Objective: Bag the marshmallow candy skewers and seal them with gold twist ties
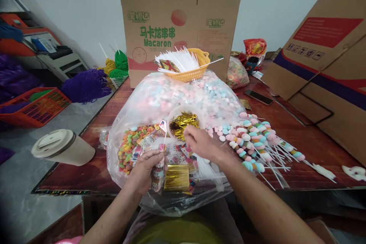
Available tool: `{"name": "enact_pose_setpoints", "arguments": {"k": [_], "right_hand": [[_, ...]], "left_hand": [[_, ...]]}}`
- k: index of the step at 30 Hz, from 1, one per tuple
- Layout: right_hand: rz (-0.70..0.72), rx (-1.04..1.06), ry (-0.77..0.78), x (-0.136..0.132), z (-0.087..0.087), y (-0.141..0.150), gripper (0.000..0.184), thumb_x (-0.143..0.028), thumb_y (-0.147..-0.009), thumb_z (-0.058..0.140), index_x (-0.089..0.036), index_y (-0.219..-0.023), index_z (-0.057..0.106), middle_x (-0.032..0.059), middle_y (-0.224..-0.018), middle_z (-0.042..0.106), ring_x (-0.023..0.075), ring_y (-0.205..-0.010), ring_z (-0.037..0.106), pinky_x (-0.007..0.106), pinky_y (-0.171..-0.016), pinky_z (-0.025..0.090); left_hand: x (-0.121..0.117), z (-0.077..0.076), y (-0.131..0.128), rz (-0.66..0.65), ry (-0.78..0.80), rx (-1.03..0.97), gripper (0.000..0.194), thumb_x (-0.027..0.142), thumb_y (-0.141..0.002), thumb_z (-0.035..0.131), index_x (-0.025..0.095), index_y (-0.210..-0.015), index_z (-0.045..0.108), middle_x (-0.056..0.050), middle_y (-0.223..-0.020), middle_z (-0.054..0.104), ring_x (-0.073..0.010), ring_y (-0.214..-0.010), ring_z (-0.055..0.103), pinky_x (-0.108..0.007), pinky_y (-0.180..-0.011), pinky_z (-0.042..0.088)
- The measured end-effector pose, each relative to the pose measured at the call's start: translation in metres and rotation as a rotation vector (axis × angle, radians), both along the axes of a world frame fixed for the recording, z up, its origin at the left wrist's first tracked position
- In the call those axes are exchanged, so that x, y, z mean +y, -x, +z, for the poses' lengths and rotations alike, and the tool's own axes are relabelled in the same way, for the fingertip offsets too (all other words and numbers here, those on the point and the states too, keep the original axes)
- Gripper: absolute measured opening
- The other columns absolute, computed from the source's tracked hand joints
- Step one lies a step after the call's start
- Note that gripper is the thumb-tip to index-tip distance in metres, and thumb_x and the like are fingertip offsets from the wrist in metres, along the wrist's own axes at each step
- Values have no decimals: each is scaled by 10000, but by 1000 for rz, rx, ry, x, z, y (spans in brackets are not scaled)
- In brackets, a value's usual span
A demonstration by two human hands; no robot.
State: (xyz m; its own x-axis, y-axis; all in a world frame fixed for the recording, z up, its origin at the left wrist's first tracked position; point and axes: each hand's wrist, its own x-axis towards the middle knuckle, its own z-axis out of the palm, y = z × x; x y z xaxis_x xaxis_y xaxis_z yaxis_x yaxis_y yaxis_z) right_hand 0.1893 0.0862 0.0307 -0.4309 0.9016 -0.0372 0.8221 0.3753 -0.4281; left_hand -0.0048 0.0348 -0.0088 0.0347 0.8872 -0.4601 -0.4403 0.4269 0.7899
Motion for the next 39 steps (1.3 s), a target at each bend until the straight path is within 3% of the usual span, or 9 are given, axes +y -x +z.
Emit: {"name": "enact_pose_setpoints", "arguments": {"k": [3, 5, 9, 15, 21, 26, 34, 37, 39], "right_hand": [[-45, 160, 9, -26, -3, -1, 218, -243, -925, 315, -178, -829, 499, -24, -688, 588, 93, -621, 525, 193, -573, 377], [-170, 67, -61, -25, -10, -4, 207, -207, -908, 343, -159, -840, 533, 5, -729, 599, 114, -678, 538, 220, -611, 389], [-179, -70, -56, 10, -22, 1, 179, -163, -880, 432, -128, -825, 599, 61, -868, 620, 160, -816, 565, 288, -713, 432], [-61, -54, 59, 54, -33, 27, 271, -348, -885, 537, -146, -1062, 576, 51, -1047, 596, 173, -902, 591, 359, -776, 506], [-98, 261, 50, 64, -19, 5, 100, -198, -824, 516, -150, -749, 560, 34, -867, 618, 124, -775, 582, 260, -713, 470], [-200, 539, 140, 45, -5, -11, 194, -313, -855, 319, -180, -902, 452, -13, -750, 584, 52, -393, 429, 190, -361, 323], [-38, 800, 447, -21, -2, 15, 596, -241, -782, 479, -183, -1348, 300, -77, -623, 508, 54, -406, 435, 174, -395, 336], [-69, 796, 441, -35, -9, 24, 541, -234, -774, 501, -194, -1298, 368, -79, -617, 502, 56, -410, 391, 181, -398, 318], [-73, 740, 373, -42, -13, 22, 327, -237, -771, 511, -194, -1094, 530, -63, -616, 504, 72, -466, 411, 191, -433, 331]], "left_hand": [[-4, 6, -2, -15, -61, 17, 238, 285, -528, 772, 131, -615, 612, -3, -523, 630, -89, -403, 542, -169, -403, 357], [-6, 8, -3, -9, -71, 19, 241, 281, -527, 771, 136, -626, 606, -1, -523, 633, -93, -405, 548, -167, -400, 355], [-14, 8, -6, 14, -35, 11, 286, 282, -504, 785, 141, -657, 589, -1, -538, 642, -105, -415, 563, -170, -397, 361], [-22, 5, 4, 68, 7, 16, 322, 293, -493, 798, 133, -683, 592, -1, -539, 636, -106, -418, 560, -183, -412, 388], [-13, 4, 9, 60, -7, -24, 301, 281, -514, 789, 141, -678, 580, -4, -555, 636, -104, -438, 555, -178, -411, 382], [-7, 3, -1, -1, -39, -54, 286, 311, -540, 777, 134, -683, 603, -4, -555, 620, -98, -456, 547, -181, -430, 388], [-2, 16, -14, -27, -160, -116, 247, 267, -523, 792, 126, -672, 654, 30, -515, 570, -59, -463, 494, -175, -488, 394], [-4, 22, -22, -31, -165, -135, 249, 244, -488, 800, 122, -652, 659, 24, -512, 581, -55, -453, 488, -180, -496, 400], [-7, 25, -25, 11, -149, -136, 259, 252, -473, 803, 120, -626, 642, 27, -493, 567, -59, -438, 483, -182, -474, 389]]}}
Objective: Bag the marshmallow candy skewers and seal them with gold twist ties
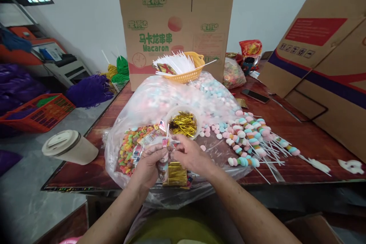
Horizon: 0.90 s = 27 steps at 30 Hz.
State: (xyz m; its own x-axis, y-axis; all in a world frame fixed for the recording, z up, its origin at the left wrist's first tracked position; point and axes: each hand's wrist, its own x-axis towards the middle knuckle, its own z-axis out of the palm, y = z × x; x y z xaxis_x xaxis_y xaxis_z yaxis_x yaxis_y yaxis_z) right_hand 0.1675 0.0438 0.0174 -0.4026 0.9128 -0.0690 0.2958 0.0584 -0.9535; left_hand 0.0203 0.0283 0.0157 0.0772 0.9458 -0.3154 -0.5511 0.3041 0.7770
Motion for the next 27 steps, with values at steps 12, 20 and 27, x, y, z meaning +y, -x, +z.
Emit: {"name": "enact_pose_setpoints", "arguments": {"k": [12, 20, 27], "right_hand": [[-23, -15, -507, -42, 9, -11, 308, -203, -868, 406, -196, -1052, 652, 72, -968, 683, 173, -909, 623, 307, -834, 476], [-208, -205, -406, -43, -8, 5, 453, -225, -877, 371, -183, -1324, 435, 103, -989, 683, 215, -875, 645, 355, -795, 506], [-443, -24, -424, -52, -22, 8, 452, -327, -857, 474, -172, -1264, 353, 20, -720, 619, 162, -627, 587, 264, -594, 477]], "left_hand": [[-18, -4, -13, -55, 22, 230, 208, 304, -578, 719, 148, -692, 640, 50, -490, 525, -61, -400, 432, -160, -373, 262], [-31, -6, -5, -194, -189, 347, 171, 335, -672, 656, 164, -683, 655, 11, -630, 593, -112, -580, 518, -209, -558, 414], [-29, -8, -9, -101, -100, 10, 237, 330, -565, 795, 136, -610, 667, 18, -525, 556, -81, -506, 471, -214, -547, 384]]}}
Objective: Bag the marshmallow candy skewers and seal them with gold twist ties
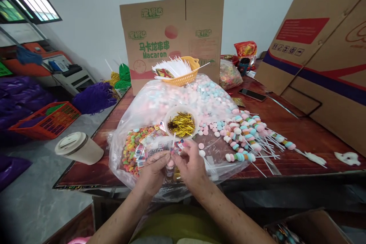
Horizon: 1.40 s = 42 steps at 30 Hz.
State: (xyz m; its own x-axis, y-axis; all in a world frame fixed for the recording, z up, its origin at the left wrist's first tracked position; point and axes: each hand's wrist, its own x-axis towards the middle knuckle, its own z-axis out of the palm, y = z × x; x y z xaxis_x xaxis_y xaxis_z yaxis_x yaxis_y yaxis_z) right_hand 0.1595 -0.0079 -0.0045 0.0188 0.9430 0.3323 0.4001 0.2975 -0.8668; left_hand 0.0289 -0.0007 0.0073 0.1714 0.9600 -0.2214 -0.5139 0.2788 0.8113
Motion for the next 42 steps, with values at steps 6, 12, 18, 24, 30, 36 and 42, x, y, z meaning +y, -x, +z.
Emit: {"name": "enact_pose_setpoints", "arguments": {"k": [6, 12, 18, 24, 30, 36, 42], "right_hand": [[514, -151, -115, -2, 29, -18, 215, -273, -899, 448, -185, -731, 548, 17, -702, 583, 119, -669, 531, 226, -637, 417], [568, -138, -43, 6, 40, -15, 275, -294, -913, 445, -181, -666, 491, -35, -596, 519, 77, -551, 465, 182, -537, 367], [149, -589, -414, 17, 19, -7, 298, -232, -930, 347, -184, -659, 461, 5, -588, 506, 117, -530, 442, 242, -508, 307], [168, -892, -582, 7, 11, 10, 219, -100, -869, 360, -162, -754, 536, 53, -649, 557, 163, -571, 478, 282, -511, 307], [225, -659, -309, -11, 22, 19, 180, -139, -850, 355, -169, -757, 506, 27, -653, 551, 130, -557, 471, 243, -512, 331], [283, -418, -250, -14, 25, 32, 147, -198, -810, 386, -187, -708, 490, 14, -600, 540, 133, -526, 462, 245, -510, 336], [211, -396, -382, -18, 30, 25, 150, -183, -835, 358, -169, -803, 503, 48, -686, 564, 153, -603, 499, 265, -562, 365]], "left_hand": [[4, 7, 16, -399, 237, -71, 333, 273, -428, 872, 83, -604, 664, -20, -497, 580, -81, -452, 491, -215, -494, 357], [5, 8, 16, -435, 213, -181, 439, 321, -435, 877, 121, -724, 614, 13, -536, 564, -78, -459, 501, -218, -510, 396], [-4, 0, 3, 29, 155, -6, 428, 318, -549, 828, 166, -832, 544, 32, -650, 591, -81, -538, 530, -187, -528, 401], [-6, 22, 26, -267, 273, -83, 633, 712, -736, 465, 143, -968, 617, -66, -727, 663, -174, -607, 614, -270, -537, 466], [-2, 38, 84, -613, -145, -64, 830, 774, -761, 260, 97, -908, 717, -76, -511, 632, -208, -507, 609, -339, -579, 509], [-9, 29, 81, -405, -171, 23, 911, 835, -710, 147, 148, -903, 713, -66, -582, 671, -205, -573, 627, -416, -750, 506], [-20, 10, 68, -619, 110, -98, 850, 725, -819, 163, 80, -764, 713, -103, -531, 660, -172, -462, 601, -348, -642, 515]]}}
